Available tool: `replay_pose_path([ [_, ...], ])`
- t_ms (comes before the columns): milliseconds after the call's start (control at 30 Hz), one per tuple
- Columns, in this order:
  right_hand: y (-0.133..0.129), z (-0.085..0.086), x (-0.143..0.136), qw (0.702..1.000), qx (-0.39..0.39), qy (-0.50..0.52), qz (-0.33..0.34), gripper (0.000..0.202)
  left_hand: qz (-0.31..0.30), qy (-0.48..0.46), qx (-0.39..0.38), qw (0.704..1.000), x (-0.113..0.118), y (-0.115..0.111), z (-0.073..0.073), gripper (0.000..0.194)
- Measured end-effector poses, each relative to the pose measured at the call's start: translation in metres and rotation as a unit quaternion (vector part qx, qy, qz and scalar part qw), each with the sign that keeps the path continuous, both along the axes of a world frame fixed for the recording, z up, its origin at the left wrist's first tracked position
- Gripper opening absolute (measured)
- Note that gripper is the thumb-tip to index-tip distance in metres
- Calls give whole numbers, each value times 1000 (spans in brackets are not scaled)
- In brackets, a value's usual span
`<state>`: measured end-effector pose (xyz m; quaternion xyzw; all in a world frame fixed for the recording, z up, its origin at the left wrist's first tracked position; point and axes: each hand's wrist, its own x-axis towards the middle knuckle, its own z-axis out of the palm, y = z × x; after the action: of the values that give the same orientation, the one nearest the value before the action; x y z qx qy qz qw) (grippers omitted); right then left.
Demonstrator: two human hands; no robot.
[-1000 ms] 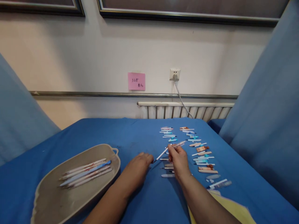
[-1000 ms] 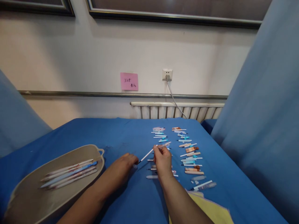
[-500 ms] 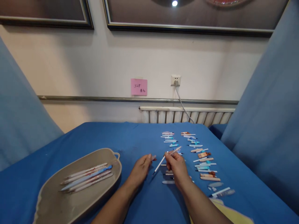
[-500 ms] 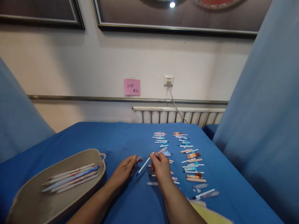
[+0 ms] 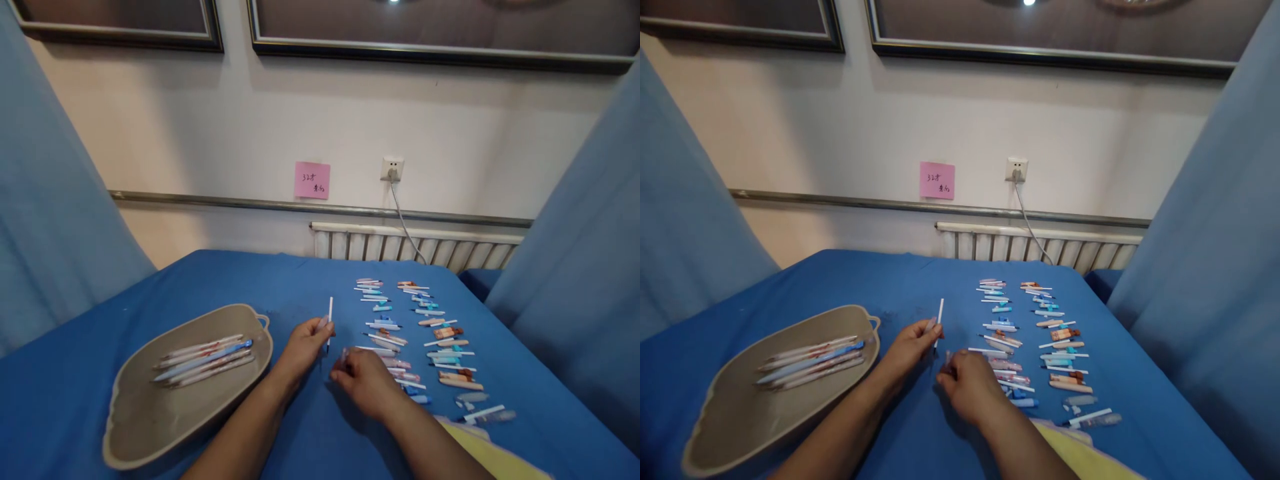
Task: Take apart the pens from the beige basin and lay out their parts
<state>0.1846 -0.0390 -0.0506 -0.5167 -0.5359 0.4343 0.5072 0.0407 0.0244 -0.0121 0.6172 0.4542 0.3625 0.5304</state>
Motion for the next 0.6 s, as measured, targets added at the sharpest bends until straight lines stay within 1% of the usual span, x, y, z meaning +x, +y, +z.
replay_pose_path([
  [67,5,2,3,999,-7,35,-34,12,-27,0,4,1000,5,-3,-4,40],
  [133,11,5,10,995,-19,87,-56,22,-61,2,4,998,8,-6,-6,41],
  [200,15,9,17,988,-29,135,-65,30,-96,7,-3,995,10,-9,-7,44],
  [300,15,14,25,973,-41,215,-68,34,-133,29,-18,990,11,-11,-10,46],
  [433,13,17,27,957,-52,278,-68,37,-135,71,-8,988,11,-10,-12,44],
  [600,16,12,26,949,-67,301,-69,37,-111,156,35,981,6,-3,-10,42],
])
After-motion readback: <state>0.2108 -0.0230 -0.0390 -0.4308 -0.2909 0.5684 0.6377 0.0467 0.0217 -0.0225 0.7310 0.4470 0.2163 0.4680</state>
